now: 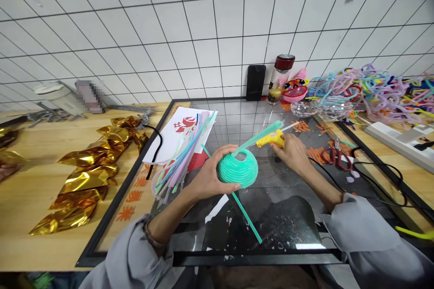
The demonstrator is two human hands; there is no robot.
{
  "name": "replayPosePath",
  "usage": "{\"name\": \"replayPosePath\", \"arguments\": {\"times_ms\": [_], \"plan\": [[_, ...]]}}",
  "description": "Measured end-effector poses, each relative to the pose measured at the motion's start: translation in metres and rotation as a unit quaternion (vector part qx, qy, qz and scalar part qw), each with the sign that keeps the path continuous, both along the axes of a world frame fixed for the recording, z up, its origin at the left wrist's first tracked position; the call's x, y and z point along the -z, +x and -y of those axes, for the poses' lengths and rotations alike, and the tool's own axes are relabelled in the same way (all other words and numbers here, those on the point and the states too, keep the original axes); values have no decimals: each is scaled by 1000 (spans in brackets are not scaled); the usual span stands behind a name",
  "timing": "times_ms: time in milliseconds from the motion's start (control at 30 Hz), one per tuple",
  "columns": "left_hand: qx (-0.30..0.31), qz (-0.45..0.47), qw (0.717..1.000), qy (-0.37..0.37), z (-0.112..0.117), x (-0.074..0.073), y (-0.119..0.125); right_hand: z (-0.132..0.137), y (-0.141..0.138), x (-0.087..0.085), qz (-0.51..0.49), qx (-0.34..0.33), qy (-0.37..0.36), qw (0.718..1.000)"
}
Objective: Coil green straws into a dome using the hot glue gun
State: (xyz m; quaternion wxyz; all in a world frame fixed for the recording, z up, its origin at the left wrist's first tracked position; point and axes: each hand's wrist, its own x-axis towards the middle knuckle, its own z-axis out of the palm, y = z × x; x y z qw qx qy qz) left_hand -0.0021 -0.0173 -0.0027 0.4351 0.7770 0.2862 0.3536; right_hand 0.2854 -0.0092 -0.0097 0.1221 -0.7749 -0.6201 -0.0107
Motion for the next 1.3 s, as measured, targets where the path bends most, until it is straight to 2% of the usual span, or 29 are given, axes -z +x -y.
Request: {"name": "replayPosePath", "arguments": {"times_ms": [133, 233, 300, 367, 467, 533, 667, 800, 933, 1133, 1300], "plan": [[-4, -5, 1000, 13, 0, -1, 2, 2, 1, 1, 30, -26, -3, 999], [0, -7, 1000, 22, 0, -2, 3, 8, -4, -7, 33, -93, 87, 991], [2, -5, 1000, 31, 0, -2, 3, 17, -14, -19, -27, -177, 195, 964], [2, -3, 999, 40, 0, -3, 4, 30, -30, -37, -120, -262, 264, 920], [7, -5, 999, 49, 1, -4, 5, 50, -55, -63, -228, -355, 237, 875], [15, -5, 998, 60, 2, -5, 6, 57, -68, -73, -271, -394, 220, 850], [24, -6, 997, 79, 2, -4, 6, 56, -75, -74, -348, -379, 220, 829], [29, 1, 995, 92, 2, -3, 6, 49, -68, -65, -388, -322, 219, 835], [34, -9, 996, 84, 3, -5, 5, 45, -60, -61, -416, -285, 177, 845], [42, -11, 995, 90, 3, -5, 6, 40, -52, -58, -459, -285, 97, 836], [44, -17, 994, 101, 3, -5, 6, 38, -50, -54, -456, -287, 83, 838]]}}
